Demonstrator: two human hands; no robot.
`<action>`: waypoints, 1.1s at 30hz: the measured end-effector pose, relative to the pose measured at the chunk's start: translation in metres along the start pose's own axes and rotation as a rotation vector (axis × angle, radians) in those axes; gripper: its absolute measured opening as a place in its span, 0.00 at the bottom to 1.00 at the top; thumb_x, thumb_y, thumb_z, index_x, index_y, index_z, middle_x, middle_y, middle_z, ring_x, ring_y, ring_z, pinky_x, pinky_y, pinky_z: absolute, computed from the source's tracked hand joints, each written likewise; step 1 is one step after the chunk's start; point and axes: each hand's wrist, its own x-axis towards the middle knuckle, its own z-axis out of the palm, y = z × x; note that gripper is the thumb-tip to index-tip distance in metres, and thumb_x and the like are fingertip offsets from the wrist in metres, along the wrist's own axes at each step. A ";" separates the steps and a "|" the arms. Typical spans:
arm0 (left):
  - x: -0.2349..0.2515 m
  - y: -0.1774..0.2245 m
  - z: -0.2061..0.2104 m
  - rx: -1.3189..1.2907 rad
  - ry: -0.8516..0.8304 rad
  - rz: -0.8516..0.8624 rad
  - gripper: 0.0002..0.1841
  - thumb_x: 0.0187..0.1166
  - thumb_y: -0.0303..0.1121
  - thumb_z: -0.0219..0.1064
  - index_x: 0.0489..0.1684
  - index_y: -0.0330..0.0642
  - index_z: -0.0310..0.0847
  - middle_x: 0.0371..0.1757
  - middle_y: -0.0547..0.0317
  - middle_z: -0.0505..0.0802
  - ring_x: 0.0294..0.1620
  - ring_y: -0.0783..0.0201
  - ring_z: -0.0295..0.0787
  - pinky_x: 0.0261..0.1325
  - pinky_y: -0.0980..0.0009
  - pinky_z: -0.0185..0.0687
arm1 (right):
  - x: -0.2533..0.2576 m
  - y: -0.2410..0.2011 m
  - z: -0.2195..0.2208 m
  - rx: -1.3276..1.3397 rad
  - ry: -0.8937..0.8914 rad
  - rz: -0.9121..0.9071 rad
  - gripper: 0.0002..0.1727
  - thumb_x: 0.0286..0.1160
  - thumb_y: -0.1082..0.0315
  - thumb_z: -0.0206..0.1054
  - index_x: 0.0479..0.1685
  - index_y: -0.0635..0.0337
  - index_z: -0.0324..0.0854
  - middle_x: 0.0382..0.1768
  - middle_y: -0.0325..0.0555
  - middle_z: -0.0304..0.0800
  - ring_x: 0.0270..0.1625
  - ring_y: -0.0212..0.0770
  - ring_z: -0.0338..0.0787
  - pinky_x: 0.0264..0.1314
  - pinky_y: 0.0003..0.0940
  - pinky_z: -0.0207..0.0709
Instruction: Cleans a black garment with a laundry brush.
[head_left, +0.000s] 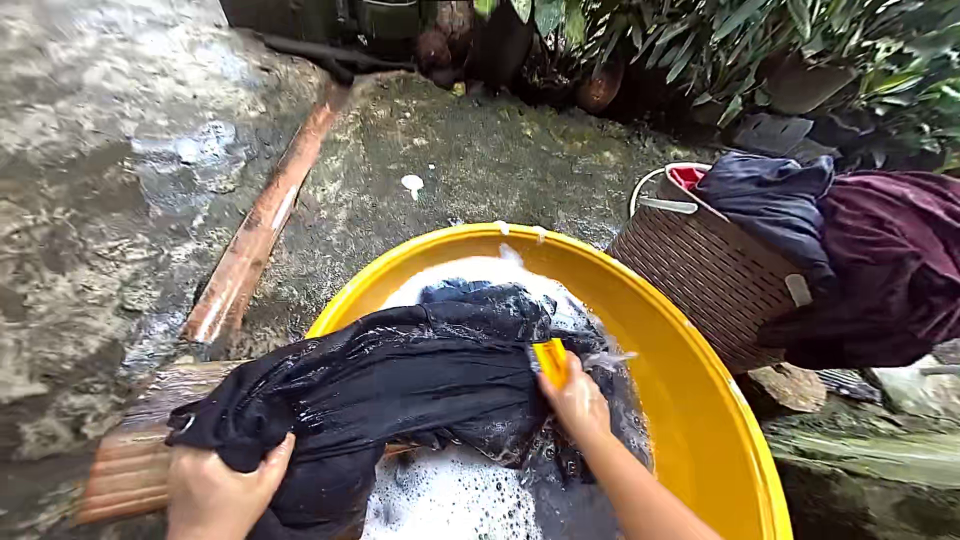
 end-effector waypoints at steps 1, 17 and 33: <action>-0.001 0.000 0.001 0.002 -0.004 -0.006 0.39 0.63 0.51 0.70 0.54 0.13 0.78 0.52 0.15 0.88 0.57 0.21 0.87 0.67 0.36 0.77 | 0.003 -0.001 -0.008 0.000 -0.035 0.081 0.42 0.81 0.44 0.66 0.90 0.57 0.61 0.67 0.68 0.86 0.69 0.66 0.87 0.70 0.65 0.78; -0.004 0.002 0.002 0.024 -0.035 0.007 0.31 0.66 0.42 0.74 0.53 0.14 0.79 0.52 0.18 0.89 0.59 0.28 0.89 0.69 0.43 0.78 | 0.019 0.009 0.002 -0.054 0.021 -0.045 0.45 0.79 0.43 0.68 0.95 0.48 0.56 0.67 0.67 0.86 0.61 0.69 0.91 0.61 0.70 0.81; 0.004 0.002 0.001 0.063 -0.083 0.000 0.27 0.69 0.39 0.72 0.52 0.17 0.81 0.50 0.27 0.92 0.58 0.42 0.93 0.67 0.54 0.82 | 0.018 0.001 -0.002 -0.040 -0.032 -0.082 0.44 0.79 0.42 0.68 0.93 0.47 0.58 0.64 0.65 0.88 0.58 0.67 0.92 0.58 0.69 0.82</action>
